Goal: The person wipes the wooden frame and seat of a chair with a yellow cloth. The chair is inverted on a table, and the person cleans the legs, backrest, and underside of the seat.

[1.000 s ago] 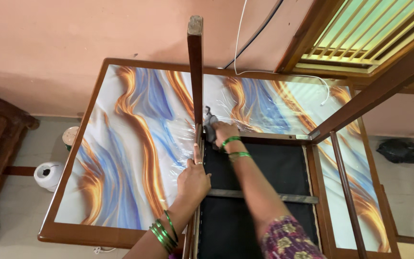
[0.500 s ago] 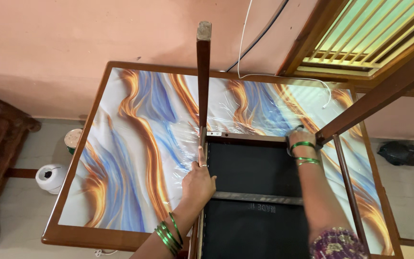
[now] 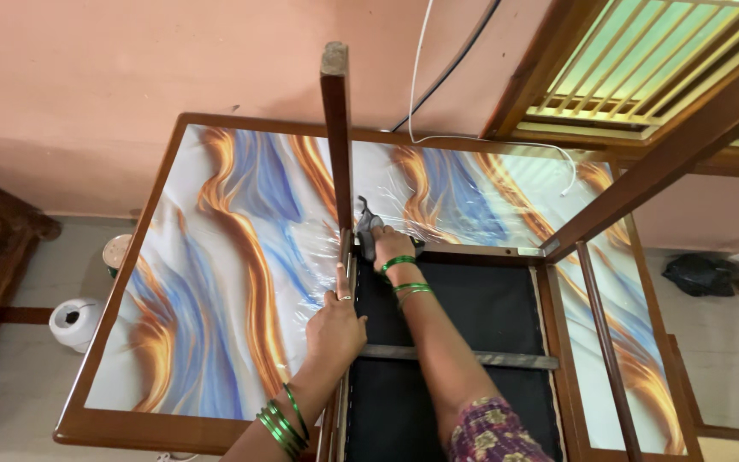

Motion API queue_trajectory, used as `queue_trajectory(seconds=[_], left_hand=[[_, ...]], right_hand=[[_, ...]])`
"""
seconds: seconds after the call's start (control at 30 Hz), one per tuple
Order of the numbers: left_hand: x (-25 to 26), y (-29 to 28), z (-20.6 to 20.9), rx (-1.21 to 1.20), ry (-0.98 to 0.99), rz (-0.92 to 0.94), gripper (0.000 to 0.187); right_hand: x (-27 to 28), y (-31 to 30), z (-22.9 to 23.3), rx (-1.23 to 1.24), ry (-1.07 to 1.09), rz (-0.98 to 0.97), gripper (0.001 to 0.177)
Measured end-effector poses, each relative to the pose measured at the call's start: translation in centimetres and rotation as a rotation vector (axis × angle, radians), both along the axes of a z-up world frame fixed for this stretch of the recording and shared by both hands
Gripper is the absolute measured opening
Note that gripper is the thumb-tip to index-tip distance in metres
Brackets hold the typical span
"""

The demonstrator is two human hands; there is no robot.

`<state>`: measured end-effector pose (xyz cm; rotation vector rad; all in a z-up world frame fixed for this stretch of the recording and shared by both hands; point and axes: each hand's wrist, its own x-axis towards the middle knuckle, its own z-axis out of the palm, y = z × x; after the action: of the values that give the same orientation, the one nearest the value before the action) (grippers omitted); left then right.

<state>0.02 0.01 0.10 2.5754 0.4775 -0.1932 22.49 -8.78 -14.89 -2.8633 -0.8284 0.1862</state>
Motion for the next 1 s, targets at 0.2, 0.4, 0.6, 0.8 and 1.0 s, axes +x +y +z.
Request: queue_trajectory(seconds=[0.2,0.4,0.6,0.8,1.0], left_hand=[[0.3,0.2,0.9,-0.016,0.078,-0.016,0.109],[-0.1,-0.1,1.4,-0.024,0.042,-0.001,0.104],[0.3,-0.1,1.2,-0.027,0.042,0.004,0.104],[0.2,-0.1,0.2,0.028,-0.020,0.001,0.104],[0.5,0.1,-0.3,0.078,-0.034,-0.005,0.106]], right_hand=[[2.2,-12.1,1.5,0.140,0.078,-0.148,0.060],[4.7,-26.2,4.7,-0.217,0.030,-0.250,0.082],[0.1,-18.9,4.3,-0.366,-0.039,-0.433,0.075],[-6.0,-5.1,-4.7,0.027,0.084,0.105,0.076],[-9.7,-9.5,-2.5,0.301,0.430,0.044,0.030]])
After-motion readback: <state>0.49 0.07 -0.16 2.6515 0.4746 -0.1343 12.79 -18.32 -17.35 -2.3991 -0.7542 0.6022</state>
